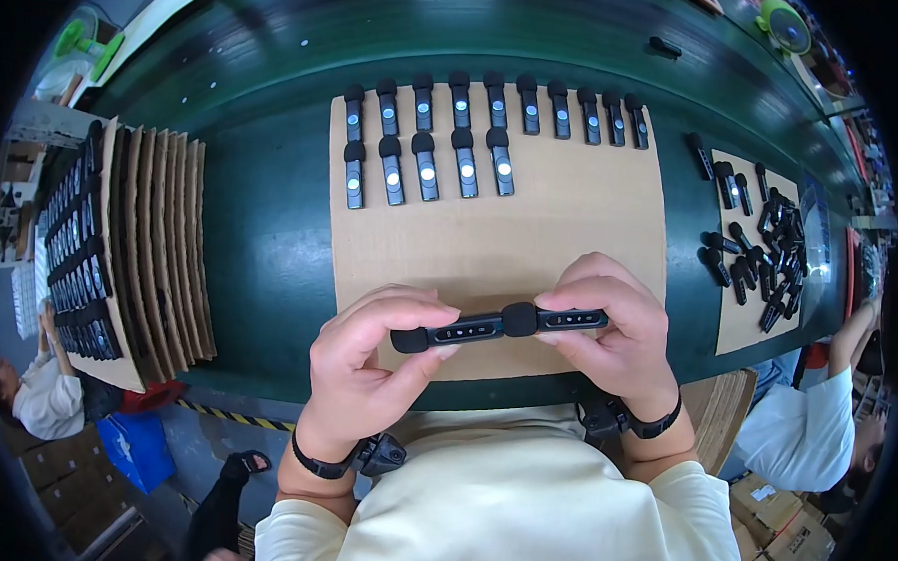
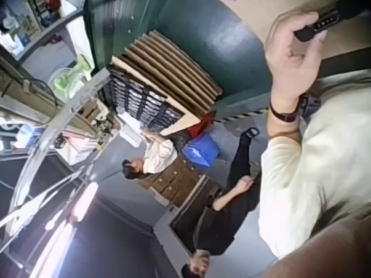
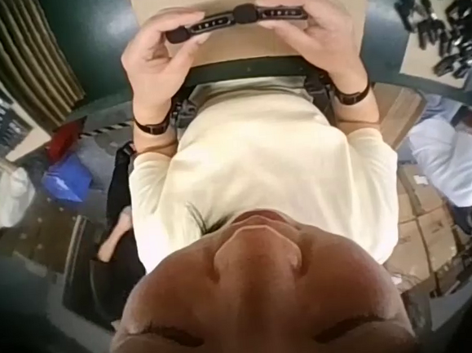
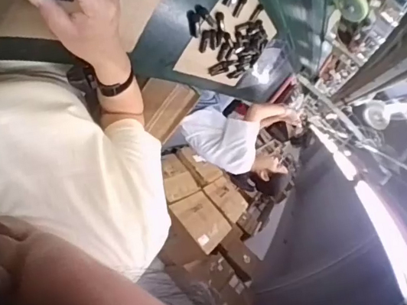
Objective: The person picks up a microphone from a pile, aligns it with another, and presses them together to check the connection. After inspecting the devices, they place the microphones onto a cardboard sheet and repeat the process.
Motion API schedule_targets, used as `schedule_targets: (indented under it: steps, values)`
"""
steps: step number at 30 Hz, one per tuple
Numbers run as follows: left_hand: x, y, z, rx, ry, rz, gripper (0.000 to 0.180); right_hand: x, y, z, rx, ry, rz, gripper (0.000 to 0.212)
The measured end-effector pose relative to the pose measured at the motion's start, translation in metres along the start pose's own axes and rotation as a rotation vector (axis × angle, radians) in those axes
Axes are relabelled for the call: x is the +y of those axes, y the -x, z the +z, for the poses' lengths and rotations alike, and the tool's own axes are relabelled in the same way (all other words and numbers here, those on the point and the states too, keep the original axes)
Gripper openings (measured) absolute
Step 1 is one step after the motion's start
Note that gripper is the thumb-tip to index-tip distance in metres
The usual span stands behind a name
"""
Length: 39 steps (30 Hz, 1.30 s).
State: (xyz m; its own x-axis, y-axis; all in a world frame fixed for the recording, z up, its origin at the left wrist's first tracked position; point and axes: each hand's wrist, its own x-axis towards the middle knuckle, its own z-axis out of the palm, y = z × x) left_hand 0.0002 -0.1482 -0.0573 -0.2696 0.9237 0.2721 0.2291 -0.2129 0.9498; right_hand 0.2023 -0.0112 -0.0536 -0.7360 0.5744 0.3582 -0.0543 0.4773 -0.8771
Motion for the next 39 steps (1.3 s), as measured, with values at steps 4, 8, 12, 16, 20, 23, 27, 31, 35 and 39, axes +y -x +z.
schedule_targets:
  steps: [4, 8, 12, 16, 20, 23, 27, 31, 35, 39]
  values:
    - [0.0, -0.004, -0.002, 0.008, -0.067, 0.066, 0.029, -0.001, 0.0, 0.002, 0.007, 0.011, 0.012, 0.031]
    - [0.002, -0.009, 0.0, 0.027, -0.15, 0.074, 0.03, -0.005, 0.0, -0.003, -0.017, 0.017, 0.022, 0.031]
    - [0.003, -0.018, 0.0, -0.035, -0.223, 0.15, 0.031, -0.003, 0.005, 0.004, 0.111, -0.108, 0.042, 0.029]
    - [-0.001, -0.02, -0.001, -0.027, -0.21, 0.155, 0.033, -0.002, 0.008, -0.002, 0.17, -0.155, 0.033, 0.034]
    - [-0.004, -0.025, -0.002, -0.044, -0.142, 0.146, 0.033, -0.005, 0.003, -0.01, 0.045, 0.049, -0.006, 0.039]
    - [-0.007, -0.025, 0.006, -0.051, -0.031, 0.086, 0.032, -0.009, 0.001, -0.007, -0.015, 0.145, 0.003, 0.039]
    - [-0.002, -0.022, 0.017, -0.068, 0.035, -0.021, 0.032, -0.013, -0.005, 0.009, 0.001, 0.112, 0.034, 0.036]
    - [0.004, -0.024, 0.018, -0.074, -0.039, 0.014, 0.03, -0.011, -0.008, 0.017, 0.057, 0.066, -0.013, 0.033]
    - [0.004, -0.022, 0.017, -0.056, -0.089, 0.081, 0.026, -0.009, -0.008, 0.017, 0.076, 0.103, -0.064, 0.033]
    - [-0.001, -0.023, 0.016, -0.063, -0.117, 0.177, 0.024, -0.008, -0.01, 0.015, 0.055, 0.165, -0.161, 0.033]
